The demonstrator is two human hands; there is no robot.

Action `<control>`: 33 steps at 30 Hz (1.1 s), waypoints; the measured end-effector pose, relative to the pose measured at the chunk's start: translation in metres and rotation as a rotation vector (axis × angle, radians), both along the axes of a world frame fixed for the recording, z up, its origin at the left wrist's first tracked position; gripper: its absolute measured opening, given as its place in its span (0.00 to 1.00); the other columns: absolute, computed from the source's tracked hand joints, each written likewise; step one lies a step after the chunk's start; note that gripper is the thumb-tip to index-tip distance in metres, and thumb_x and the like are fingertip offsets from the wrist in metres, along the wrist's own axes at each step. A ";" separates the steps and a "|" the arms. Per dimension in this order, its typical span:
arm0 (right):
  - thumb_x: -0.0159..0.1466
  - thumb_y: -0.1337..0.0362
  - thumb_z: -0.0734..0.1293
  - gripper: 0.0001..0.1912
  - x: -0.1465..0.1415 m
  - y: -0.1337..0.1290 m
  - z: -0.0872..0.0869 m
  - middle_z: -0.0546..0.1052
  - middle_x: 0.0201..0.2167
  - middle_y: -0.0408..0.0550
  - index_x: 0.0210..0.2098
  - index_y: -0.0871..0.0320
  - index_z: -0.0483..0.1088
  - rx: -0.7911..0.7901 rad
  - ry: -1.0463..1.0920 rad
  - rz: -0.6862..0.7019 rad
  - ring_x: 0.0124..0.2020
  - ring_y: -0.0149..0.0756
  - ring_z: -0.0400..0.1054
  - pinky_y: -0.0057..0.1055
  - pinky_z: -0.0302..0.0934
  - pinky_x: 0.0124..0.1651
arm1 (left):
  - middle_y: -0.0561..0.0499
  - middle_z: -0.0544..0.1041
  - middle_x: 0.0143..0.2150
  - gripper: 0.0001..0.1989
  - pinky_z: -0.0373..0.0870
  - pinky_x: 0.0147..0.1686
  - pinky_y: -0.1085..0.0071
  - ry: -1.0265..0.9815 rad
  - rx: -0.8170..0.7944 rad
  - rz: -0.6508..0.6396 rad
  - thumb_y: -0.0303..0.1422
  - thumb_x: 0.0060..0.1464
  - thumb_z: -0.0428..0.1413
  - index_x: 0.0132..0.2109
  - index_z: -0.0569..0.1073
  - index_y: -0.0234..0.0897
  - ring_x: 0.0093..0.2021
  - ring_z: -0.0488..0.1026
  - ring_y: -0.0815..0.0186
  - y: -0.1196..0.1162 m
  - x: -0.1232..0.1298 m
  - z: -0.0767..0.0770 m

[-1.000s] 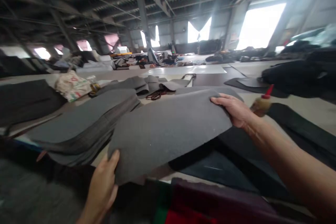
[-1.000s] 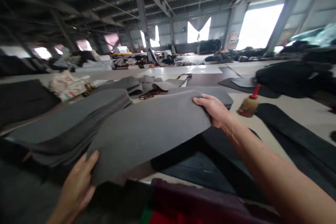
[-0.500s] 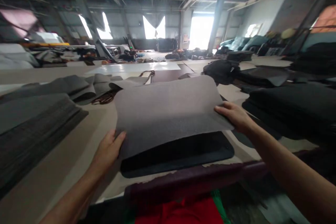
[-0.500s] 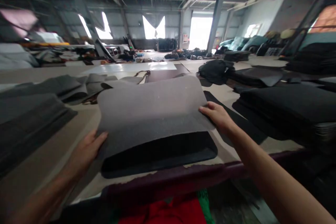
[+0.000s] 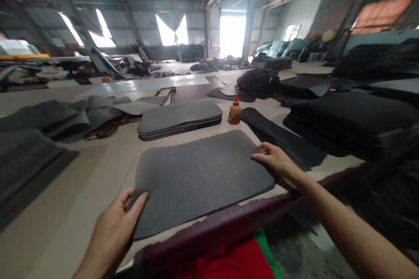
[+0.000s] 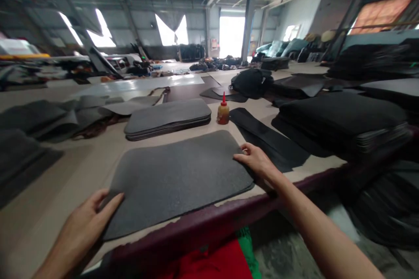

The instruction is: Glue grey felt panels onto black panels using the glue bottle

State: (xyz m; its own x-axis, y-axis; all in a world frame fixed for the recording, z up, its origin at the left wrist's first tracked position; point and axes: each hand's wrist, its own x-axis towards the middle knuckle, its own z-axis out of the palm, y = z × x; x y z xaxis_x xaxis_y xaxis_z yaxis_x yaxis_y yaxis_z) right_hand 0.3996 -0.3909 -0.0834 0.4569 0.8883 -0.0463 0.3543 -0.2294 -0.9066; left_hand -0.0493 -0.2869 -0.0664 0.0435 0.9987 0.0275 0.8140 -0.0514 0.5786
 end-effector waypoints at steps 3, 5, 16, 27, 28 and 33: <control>0.52 0.51 0.75 0.24 0.002 -0.003 -0.002 0.74 0.27 0.41 0.43 0.56 0.69 -0.021 -0.063 -0.021 0.27 0.35 0.69 0.25 0.58 0.25 | 0.43 0.81 0.45 0.30 0.72 0.43 0.60 0.038 -0.008 0.006 0.58 0.48 0.49 0.46 0.73 0.41 0.44 0.78 0.49 0.002 -0.002 -0.003; 0.53 0.51 0.74 0.24 0.001 -0.005 -0.001 0.74 0.27 0.41 0.44 0.56 0.69 -0.029 -0.076 -0.020 0.27 0.35 0.70 0.26 0.58 0.25 | 0.44 0.81 0.44 0.30 0.72 0.42 0.61 0.042 -0.019 0.015 0.59 0.48 0.49 0.46 0.73 0.42 0.45 0.78 0.49 0.003 -0.003 -0.004; 0.53 0.51 0.73 0.21 -0.002 -0.009 0.004 0.72 0.26 0.41 0.41 0.56 0.71 -0.024 -0.245 -0.054 0.26 0.34 0.65 0.27 0.54 0.27 | 0.41 0.80 0.46 0.32 0.74 0.43 0.58 0.054 0.012 0.007 0.59 0.48 0.49 0.48 0.73 0.39 0.45 0.78 0.46 0.002 -0.006 -0.005; 0.57 0.44 0.67 0.22 -0.008 -0.012 0.007 0.75 0.32 0.44 0.39 0.56 0.69 0.059 -0.066 -0.010 0.30 0.36 0.69 0.28 0.62 0.30 | 0.49 0.81 0.36 0.27 0.71 0.33 0.66 -0.083 0.027 0.015 0.59 0.50 0.50 0.44 0.74 0.43 0.36 0.78 0.53 -0.005 0.004 0.010; 0.58 0.43 0.66 0.23 -0.008 -0.012 0.006 0.75 0.32 0.44 0.40 0.56 0.68 0.063 -0.056 -0.014 0.30 0.36 0.69 0.28 0.63 0.31 | 0.50 0.81 0.36 0.27 0.71 0.32 0.66 -0.100 0.053 0.022 0.59 0.50 0.50 0.44 0.74 0.43 0.36 0.78 0.54 -0.007 0.006 0.014; 0.57 0.48 0.68 0.20 -0.001 -0.011 -0.002 0.75 0.29 0.43 0.40 0.56 0.70 0.021 -0.156 -0.038 0.28 0.36 0.69 0.28 0.60 0.28 | 0.49 0.82 0.39 0.28 0.72 0.32 0.67 -0.098 -0.026 -0.031 0.59 0.48 0.51 0.45 0.75 0.42 0.38 0.79 0.53 -0.007 0.009 0.011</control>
